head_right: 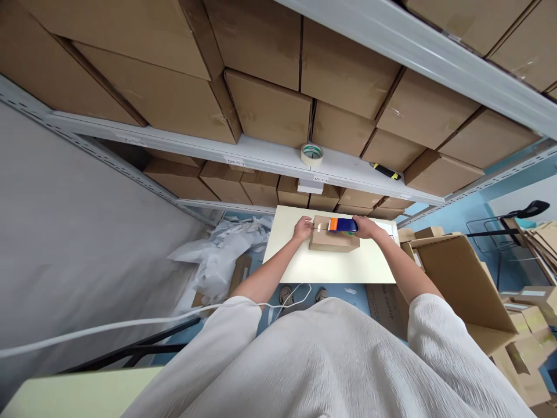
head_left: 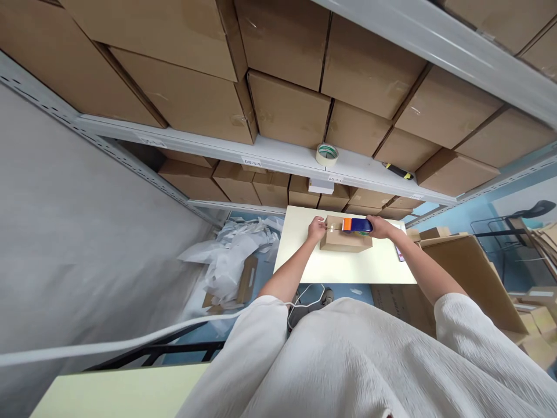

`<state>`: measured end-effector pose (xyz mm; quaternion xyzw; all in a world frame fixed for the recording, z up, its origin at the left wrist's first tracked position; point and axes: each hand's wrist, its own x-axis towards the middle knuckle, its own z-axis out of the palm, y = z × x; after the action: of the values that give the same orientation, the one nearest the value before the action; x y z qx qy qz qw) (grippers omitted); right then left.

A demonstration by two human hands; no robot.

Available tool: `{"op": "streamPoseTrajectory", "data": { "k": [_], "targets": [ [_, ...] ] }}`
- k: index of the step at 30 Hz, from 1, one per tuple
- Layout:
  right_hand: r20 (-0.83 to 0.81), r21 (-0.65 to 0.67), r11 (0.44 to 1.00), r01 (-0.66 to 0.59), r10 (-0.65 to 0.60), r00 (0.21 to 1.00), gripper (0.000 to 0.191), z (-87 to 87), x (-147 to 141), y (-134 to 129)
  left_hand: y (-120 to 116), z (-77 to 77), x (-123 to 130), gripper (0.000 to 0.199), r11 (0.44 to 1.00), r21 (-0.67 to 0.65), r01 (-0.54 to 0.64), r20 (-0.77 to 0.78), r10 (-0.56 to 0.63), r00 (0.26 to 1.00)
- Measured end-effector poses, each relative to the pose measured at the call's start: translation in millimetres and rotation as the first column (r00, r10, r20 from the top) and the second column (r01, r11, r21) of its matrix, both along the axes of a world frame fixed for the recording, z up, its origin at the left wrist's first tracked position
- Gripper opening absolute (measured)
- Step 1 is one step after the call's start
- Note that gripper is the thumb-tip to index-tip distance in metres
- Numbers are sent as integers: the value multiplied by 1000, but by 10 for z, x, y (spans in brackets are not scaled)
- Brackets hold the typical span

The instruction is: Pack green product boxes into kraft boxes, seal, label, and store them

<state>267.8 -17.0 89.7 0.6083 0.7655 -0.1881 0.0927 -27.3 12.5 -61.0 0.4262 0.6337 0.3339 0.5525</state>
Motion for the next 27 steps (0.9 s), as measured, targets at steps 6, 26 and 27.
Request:
{"op": "streamPoseTrajectory", "data": {
  "k": [6,26,27],
  "targets": [
    [-37,55,998,-40,42,998,40,-38,-15,-5,-11,210,-38,52,954,274,125,-60,-112,992],
    [153,-158,968,-195,219,964,41,238,-13,41,-54,512,94,114,515,-242,822,-711,-671,211],
    [151,-160,967,-198,222,963,42,226,-2,38,-61,515,99,114,514,-249,821,-712,-672,205]
  ]
}}
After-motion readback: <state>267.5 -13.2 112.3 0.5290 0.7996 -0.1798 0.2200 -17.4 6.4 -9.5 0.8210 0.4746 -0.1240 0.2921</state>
